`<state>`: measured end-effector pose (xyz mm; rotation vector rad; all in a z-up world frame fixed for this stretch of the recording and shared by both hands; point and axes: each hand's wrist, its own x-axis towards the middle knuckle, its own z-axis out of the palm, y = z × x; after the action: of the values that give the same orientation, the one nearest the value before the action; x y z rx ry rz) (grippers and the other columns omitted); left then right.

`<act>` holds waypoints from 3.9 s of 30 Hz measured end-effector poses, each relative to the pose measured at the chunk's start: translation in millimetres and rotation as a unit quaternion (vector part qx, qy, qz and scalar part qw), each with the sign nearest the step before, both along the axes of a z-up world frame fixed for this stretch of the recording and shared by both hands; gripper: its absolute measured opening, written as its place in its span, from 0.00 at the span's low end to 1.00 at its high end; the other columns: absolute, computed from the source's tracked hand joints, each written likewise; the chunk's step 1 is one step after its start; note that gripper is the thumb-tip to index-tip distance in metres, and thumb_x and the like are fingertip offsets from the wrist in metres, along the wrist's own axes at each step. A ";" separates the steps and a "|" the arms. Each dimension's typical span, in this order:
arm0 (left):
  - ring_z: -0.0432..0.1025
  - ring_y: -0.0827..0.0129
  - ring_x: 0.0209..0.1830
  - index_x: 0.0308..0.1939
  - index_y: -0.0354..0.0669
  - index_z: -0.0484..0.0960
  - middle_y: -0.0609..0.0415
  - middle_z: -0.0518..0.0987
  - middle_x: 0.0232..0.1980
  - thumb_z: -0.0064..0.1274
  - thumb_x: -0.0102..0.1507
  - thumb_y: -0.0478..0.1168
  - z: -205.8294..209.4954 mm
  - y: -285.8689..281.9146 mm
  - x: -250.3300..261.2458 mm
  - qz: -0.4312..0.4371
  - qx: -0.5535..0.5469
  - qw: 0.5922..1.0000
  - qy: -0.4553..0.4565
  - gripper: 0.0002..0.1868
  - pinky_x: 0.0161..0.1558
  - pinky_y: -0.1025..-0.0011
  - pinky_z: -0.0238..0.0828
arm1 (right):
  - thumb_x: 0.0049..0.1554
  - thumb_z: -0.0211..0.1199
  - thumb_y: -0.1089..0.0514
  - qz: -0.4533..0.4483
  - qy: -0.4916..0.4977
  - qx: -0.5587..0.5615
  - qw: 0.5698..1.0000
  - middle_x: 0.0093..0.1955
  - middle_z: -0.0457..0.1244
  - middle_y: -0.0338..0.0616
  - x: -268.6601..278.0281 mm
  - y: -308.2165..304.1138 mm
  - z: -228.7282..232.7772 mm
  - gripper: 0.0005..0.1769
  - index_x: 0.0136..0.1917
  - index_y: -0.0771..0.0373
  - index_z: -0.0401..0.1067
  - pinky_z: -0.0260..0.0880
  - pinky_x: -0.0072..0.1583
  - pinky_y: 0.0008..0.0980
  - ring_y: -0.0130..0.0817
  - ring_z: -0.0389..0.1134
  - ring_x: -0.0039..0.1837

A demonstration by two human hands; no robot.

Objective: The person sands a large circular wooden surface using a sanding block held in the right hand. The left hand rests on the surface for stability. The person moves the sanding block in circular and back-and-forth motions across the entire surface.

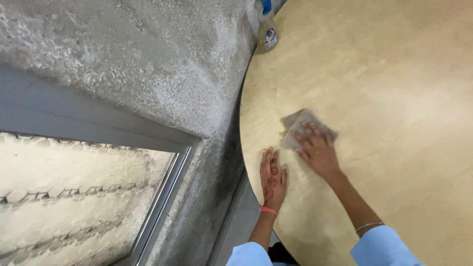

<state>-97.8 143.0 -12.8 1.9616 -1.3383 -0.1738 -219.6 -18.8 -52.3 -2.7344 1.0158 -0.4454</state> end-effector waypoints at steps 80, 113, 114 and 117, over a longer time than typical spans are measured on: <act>0.47 0.56 0.83 0.74 0.38 0.63 0.48 0.58 0.79 0.45 0.68 0.39 -81.0 31.5 -406.2 -0.147 0.128 0.977 -0.084 0.30 0.80 0.54 0.39 | 0.67 0.44 0.42 -0.323 -0.014 0.102 0.941 0.87 0.33 0.55 -548.3 59.5 -118.1 0.35 0.85 0.42 0.46 0.34 0.75 0.67 0.58 0.31 0.85; 0.21 0.51 0.86 0.83 0.41 0.31 0.44 0.30 0.86 0.55 0.53 0.78 -88.4 -69.8 -348.5 -0.170 0.302 0.930 -0.120 0.73 0.79 0.49 0.19 | 0.65 0.44 0.42 -0.023 -0.015 0.069 0.997 0.87 0.36 0.41 -413.2 6.5 -47.1 0.32 0.82 0.37 0.48 0.34 0.80 0.56 0.44 0.35 0.86; 0.21 0.52 0.86 0.83 0.41 0.31 0.44 0.30 0.87 0.55 0.53 0.77 -86.6 -69.6 -348.9 -0.171 0.303 0.931 -0.112 0.73 0.79 0.50 0.19 | 0.64 0.44 0.41 -0.012 0.003 0.075 0.997 0.86 0.36 0.37 -429.3 12.9 -48.9 0.32 0.81 0.35 0.49 0.34 0.80 0.55 0.41 0.36 0.85; 0.20 0.52 0.85 0.82 0.41 0.30 0.44 0.28 0.86 0.56 0.53 0.77 -81.1 -70.0 -349.5 -0.176 0.309 0.929 -0.104 0.73 0.79 0.50 0.19 | 0.63 0.43 0.38 -0.025 0.003 0.067 0.997 0.86 0.37 0.31 -479.9 7.9 -58.8 0.32 0.80 0.33 0.49 0.34 0.80 0.53 0.35 0.36 0.85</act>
<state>-447.3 73.0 -93.9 2.2655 -1.9496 -0.6421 -699.5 -10.9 -111.1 -2.5989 1.0772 -0.3626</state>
